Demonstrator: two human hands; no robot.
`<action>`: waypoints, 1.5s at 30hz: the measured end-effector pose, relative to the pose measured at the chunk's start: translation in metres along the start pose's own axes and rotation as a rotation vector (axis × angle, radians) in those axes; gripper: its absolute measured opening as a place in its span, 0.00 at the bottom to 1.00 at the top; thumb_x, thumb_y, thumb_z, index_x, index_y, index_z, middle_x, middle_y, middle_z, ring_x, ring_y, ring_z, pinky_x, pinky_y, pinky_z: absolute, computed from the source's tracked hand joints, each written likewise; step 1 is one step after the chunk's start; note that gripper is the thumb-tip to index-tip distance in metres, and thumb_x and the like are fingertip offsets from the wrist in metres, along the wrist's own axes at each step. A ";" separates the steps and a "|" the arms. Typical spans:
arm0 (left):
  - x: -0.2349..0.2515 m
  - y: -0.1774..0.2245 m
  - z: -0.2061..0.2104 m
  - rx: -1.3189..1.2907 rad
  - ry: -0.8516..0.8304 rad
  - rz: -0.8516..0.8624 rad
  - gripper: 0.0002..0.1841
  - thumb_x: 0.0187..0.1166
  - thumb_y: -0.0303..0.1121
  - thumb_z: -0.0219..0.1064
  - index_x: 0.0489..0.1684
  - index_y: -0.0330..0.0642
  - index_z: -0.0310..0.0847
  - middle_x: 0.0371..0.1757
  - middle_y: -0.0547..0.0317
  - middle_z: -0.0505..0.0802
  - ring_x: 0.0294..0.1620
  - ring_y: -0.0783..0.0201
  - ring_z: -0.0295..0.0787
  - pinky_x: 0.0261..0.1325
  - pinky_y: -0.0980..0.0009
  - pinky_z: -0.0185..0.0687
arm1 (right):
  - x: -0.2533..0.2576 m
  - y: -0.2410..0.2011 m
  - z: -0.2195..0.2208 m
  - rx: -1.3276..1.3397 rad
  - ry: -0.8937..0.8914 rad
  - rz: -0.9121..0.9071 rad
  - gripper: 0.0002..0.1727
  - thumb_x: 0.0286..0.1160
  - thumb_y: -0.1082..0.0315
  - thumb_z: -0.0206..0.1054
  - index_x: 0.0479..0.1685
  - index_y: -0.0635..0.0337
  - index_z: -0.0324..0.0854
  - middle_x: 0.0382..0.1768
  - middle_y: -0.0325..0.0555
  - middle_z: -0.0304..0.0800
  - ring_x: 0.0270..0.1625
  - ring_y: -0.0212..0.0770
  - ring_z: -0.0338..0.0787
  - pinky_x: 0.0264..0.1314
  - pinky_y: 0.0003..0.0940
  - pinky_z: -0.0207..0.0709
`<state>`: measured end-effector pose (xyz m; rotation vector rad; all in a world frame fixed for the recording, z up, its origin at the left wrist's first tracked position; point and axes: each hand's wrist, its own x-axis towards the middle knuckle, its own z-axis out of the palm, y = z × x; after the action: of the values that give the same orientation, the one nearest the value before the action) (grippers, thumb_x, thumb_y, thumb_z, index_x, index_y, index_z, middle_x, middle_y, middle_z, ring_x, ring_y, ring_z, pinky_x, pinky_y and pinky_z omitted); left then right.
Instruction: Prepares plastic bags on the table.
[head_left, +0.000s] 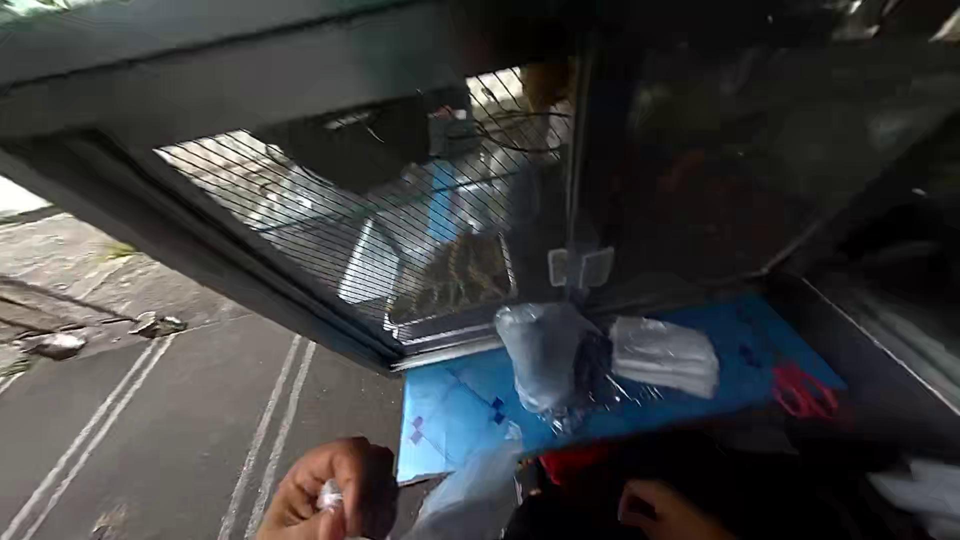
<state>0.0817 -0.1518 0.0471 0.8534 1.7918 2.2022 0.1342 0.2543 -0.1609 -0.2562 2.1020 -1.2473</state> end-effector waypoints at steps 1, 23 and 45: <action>0.002 0.006 0.007 -0.022 -0.042 -0.015 0.09 0.83 0.48 0.66 0.52 0.63 0.89 0.35 0.81 0.92 0.33 0.84 0.87 0.36 0.84 0.82 | -0.008 0.011 -0.001 -0.024 -0.024 0.103 0.20 0.85 0.59 0.66 0.57 0.70 0.86 0.52 0.62 0.92 0.58 0.56 0.92 0.69 0.56 0.80; -0.004 -0.005 0.093 -0.081 -0.117 0.018 0.06 0.80 0.42 0.71 0.46 0.55 0.88 0.31 0.75 0.90 0.30 0.81 0.85 0.33 0.85 0.81 | -0.078 0.077 0.030 -0.235 -0.175 0.412 0.28 0.87 0.49 0.61 0.70 0.66 0.78 0.59 0.64 0.89 0.67 0.62 0.86 0.75 0.62 0.73; 0.025 -0.035 -0.083 -0.216 -0.150 -0.002 0.06 0.81 0.44 0.69 0.46 0.58 0.89 0.33 0.78 0.90 0.31 0.82 0.85 0.34 0.85 0.80 | -0.008 -0.002 0.012 -0.252 0.213 0.694 0.27 0.88 0.51 0.59 0.75 0.63 0.76 0.62 0.61 0.89 0.70 0.59 0.86 0.77 0.60 0.72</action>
<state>0.0097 -0.2009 0.0130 0.9393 1.4565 2.2136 0.1474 0.2485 -0.1597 0.4859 2.2346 -0.6159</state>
